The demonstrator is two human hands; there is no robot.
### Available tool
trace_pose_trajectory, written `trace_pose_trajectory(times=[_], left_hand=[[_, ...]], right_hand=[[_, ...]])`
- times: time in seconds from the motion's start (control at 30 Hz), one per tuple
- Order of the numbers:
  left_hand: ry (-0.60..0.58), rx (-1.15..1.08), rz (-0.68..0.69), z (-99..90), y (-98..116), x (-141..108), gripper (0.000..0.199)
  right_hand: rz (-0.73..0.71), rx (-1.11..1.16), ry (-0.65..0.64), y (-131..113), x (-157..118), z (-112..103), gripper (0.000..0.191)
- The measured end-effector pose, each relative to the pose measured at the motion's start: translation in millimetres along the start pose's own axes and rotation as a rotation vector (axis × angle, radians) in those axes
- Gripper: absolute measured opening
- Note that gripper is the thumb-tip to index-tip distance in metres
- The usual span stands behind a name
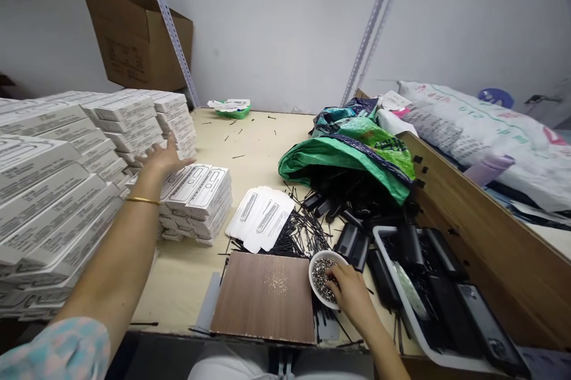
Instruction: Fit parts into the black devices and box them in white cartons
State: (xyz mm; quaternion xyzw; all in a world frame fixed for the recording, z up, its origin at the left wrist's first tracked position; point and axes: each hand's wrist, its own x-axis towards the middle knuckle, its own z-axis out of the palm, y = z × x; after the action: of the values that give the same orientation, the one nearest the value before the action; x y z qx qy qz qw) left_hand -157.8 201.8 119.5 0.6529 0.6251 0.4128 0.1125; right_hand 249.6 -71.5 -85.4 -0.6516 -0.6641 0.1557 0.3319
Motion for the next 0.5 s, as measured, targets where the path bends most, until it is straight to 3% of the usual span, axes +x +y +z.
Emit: trace_pose_trajectory(times=[0.07, 0.2, 0.33, 0.4, 0.5], left_hand=[[0.062, 0.142, 0.08, 32.8, 36, -26, 0.057], [-0.436, -0.031, 0.248, 144.7, 106, -102, 0.035], [-0.67, -0.075, 0.227, 258.5, 141, -159, 0.039], [-0.73, -0.094, 0.168, 295.2, 147, -171, 0.039], [-0.799, -0.144, 0.064, 321.7, 150, -173, 0.036]], right_hand=[[-0.031, -0.114, -0.005, 6, -3, 11, 0.011], [-0.057, -0.099, 0.033, 7, -5, 16, 0.015], [0.061, 0.176, 0.15, -8, -6, 9, 0.019], [0.229, 0.439, 0.208, -17, -6, 5, 0.021], [0.441, 0.857, 0.278, -29, -6, 0, 0.028]])
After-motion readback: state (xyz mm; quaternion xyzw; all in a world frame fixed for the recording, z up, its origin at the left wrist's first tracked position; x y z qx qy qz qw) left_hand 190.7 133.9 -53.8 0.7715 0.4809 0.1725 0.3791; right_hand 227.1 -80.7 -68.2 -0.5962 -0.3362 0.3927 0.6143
